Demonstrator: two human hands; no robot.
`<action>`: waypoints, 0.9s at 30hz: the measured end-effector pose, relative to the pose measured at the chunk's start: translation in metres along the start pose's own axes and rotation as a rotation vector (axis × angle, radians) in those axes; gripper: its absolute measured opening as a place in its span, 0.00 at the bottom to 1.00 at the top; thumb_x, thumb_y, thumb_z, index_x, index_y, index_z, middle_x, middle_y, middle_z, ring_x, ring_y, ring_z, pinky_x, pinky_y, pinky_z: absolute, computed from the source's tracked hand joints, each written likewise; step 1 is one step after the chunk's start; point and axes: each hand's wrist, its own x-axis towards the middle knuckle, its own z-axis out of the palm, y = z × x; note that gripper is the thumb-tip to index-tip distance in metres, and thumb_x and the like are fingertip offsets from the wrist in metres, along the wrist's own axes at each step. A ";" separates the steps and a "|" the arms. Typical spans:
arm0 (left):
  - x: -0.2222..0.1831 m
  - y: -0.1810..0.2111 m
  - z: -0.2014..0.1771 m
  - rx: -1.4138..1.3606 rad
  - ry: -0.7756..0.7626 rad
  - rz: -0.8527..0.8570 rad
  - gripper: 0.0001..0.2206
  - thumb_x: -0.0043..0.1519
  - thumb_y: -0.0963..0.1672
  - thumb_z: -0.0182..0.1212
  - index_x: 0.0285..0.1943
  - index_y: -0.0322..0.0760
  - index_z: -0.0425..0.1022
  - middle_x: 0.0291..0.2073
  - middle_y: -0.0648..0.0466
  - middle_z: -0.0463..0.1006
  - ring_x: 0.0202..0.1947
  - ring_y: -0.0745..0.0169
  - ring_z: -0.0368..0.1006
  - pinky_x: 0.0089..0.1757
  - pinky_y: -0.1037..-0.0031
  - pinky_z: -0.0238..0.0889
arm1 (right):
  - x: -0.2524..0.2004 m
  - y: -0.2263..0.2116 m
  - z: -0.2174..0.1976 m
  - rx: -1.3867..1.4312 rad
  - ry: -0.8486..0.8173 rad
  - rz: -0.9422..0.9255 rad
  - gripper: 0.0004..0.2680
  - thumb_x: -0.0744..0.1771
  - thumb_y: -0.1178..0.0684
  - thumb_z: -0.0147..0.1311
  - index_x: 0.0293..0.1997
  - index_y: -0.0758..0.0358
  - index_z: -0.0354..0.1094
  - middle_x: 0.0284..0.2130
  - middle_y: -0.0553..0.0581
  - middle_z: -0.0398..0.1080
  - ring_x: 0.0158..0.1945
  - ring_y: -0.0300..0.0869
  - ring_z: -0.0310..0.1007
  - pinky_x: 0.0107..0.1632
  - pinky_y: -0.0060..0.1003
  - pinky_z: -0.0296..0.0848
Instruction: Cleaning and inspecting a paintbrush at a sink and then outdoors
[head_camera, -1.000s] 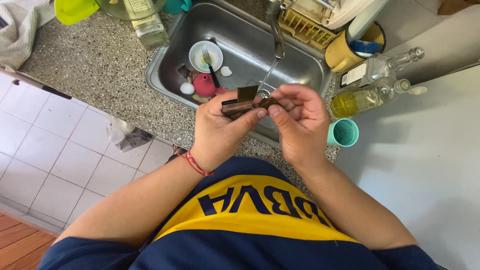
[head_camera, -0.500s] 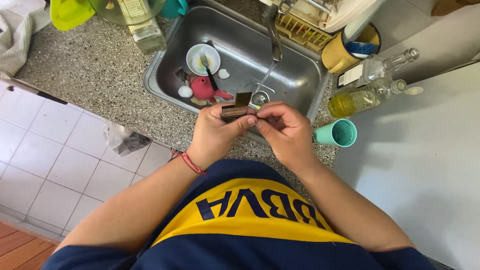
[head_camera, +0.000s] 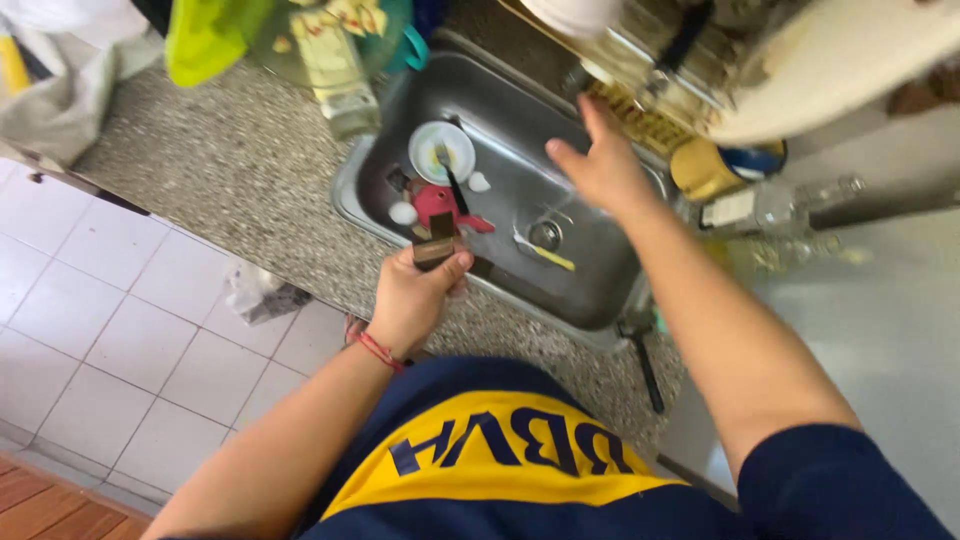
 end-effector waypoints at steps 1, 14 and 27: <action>0.002 0.003 -0.005 -0.004 0.012 0.013 0.05 0.58 0.41 0.68 0.32 0.33 0.78 0.17 0.52 0.75 0.18 0.67 0.68 0.25 0.75 0.65 | 0.023 0.000 0.001 0.000 0.000 -0.018 0.29 0.67 0.40 0.53 0.73 0.63 0.43 0.72 0.67 0.43 0.75 0.55 0.39 0.71 0.45 0.41; 0.035 0.034 -0.048 -0.268 0.154 0.080 0.08 0.54 0.40 0.73 0.36 0.28 0.81 0.17 0.47 0.76 0.17 0.65 0.72 0.24 0.79 0.67 | 0.105 0.003 0.044 -0.554 -0.098 0.150 0.36 0.62 0.33 0.56 0.75 0.63 0.47 0.71 0.69 0.43 0.71 0.62 0.48 0.66 0.63 0.56; 0.024 0.055 -0.007 -0.212 0.173 0.334 0.11 0.51 0.42 0.75 0.37 0.30 0.80 0.22 0.48 0.79 0.21 0.64 0.74 0.24 0.76 0.70 | -0.082 -0.126 0.081 1.325 -0.033 -0.101 0.17 0.66 0.62 0.52 0.63 0.66 0.58 0.49 0.65 0.73 0.37 0.49 0.80 0.34 0.35 0.83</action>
